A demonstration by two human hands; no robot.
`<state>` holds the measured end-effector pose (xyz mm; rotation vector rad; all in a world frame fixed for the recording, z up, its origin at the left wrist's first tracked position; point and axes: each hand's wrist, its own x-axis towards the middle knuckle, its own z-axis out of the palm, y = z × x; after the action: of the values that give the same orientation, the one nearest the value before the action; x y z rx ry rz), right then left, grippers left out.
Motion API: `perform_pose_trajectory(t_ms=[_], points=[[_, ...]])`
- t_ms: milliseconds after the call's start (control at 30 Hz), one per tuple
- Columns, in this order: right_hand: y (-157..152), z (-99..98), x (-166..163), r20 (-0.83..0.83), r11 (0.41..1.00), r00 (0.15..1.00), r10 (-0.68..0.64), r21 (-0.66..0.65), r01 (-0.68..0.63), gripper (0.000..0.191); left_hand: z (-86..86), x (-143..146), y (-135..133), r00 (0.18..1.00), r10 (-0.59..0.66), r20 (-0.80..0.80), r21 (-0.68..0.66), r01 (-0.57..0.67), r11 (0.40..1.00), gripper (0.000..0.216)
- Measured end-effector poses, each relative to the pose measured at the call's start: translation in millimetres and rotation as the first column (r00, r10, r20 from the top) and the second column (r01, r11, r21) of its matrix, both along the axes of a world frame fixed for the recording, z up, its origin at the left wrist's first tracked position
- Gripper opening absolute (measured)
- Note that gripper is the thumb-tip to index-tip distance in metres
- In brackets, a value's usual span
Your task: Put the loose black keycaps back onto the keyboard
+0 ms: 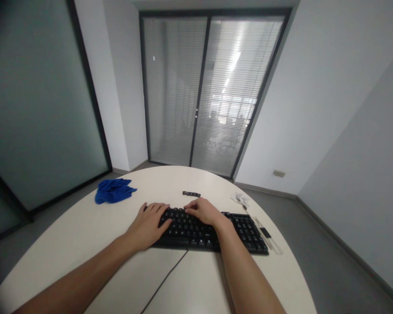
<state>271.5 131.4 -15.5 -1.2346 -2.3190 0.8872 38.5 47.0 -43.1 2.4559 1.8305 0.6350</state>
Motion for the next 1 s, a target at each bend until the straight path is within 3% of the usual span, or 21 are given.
perform_pose_trajectory(t_ms=[467,900,1000], points=[[-1.2,2.8,-2.3,0.122,0.998,0.993,0.002,0.070,-0.011,0.026,-0.2,0.3,0.0,1.000,0.001,-0.005,0.000,-0.001,1.000,0.046],[-5.0,7.1,-3.5,0.133,0.996,0.991,0.009,0.090,-0.022,0.028,-1.0,-0.2,0.7,1.000,0.001,-0.002,-0.003,-0.001,1.000,0.046],[-5.6,9.1,-1.0,0.113,0.995,0.991,0.066,0.072,-0.075,0.029,-1.1,-0.3,0.5,1.000,0.004,0.000,-0.006,-0.004,1.000,0.046]])
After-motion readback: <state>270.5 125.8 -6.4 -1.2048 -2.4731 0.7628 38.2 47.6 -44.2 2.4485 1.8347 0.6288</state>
